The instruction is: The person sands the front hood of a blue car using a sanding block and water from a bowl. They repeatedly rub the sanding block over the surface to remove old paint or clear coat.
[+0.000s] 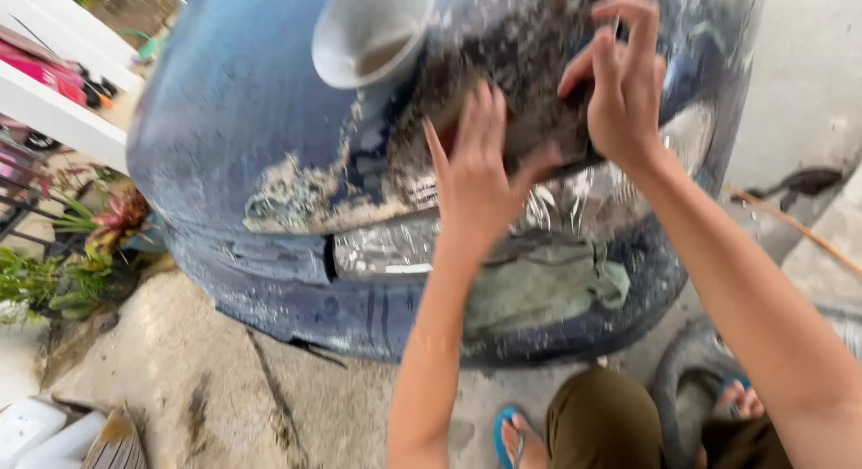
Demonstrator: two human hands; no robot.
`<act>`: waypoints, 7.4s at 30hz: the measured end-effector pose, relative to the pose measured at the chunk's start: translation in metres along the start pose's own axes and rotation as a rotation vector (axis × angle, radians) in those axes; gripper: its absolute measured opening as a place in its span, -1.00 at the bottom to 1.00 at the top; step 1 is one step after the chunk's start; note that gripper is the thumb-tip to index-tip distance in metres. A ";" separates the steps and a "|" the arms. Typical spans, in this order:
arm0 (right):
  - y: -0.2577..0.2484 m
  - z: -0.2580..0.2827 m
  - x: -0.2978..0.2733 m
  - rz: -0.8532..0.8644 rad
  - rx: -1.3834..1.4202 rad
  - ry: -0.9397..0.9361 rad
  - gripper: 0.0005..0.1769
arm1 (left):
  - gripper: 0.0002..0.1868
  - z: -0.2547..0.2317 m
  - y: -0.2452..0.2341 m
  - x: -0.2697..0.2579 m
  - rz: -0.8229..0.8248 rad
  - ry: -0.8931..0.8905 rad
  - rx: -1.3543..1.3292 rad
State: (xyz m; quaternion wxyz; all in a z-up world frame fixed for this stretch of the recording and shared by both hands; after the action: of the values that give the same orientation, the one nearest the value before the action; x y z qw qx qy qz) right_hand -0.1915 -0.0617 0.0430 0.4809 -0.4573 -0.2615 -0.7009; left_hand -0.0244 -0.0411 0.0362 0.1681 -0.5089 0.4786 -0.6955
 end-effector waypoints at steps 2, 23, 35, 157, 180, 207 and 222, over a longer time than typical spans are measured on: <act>0.001 -0.024 -0.017 0.003 -0.019 0.075 -0.57 | 0.09 0.011 0.007 0.027 0.126 -0.113 -0.080; -0.018 -0.043 0.003 -0.219 0.534 0.380 -0.67 | -0.16 -0.028 0.002 0.012 -0.108 0.053 -0.139; -0.018 -0.043 0.000 -0.239 0.504 0.371 -0.68 | -0.13 -0.022 0.004 0.016 -0.024 0.045 -0.170; 0.103 0.014 0.021 0.837 -0.680 0.461 0.02 | -0.63 0.075 -0.016 -0.033 -0.257 -0.006 -0.543; 0.070 0.028 -0.011 0.789 -0.716 0.236 -0.01 | -0.57 0.077 -0.004 -0.019 -0.063 -0.088 -0.270; 0.068 0.061 -0.019 1.071 -0.769 -0.203 0.15 | -0.42 0.084 -0.004 -0.026 0.184 0.010 -0.342; 0.097 0.063 -0.047 0.843 -0.685 -0.221 0.10 | -0.41 0.082 -0.006 -0.025 0.212 0.000 -0.384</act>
State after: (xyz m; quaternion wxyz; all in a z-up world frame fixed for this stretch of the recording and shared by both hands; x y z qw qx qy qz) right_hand -0.0731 -0.0290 0.0216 0.5132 -0.7235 0.1382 -0.4406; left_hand 0.0587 -0.0609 0.0300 0.1403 -0.4786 0.6530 -0.5699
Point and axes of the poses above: each hand's wrist, its own x-axis towards the middle knuckle, its own y-axis out of the palm, z = x × y, the point moved 6 cm from there along x, towards the middle knuckle, and after that the axes turned 4 degrees about z, right-handed, at the moved point
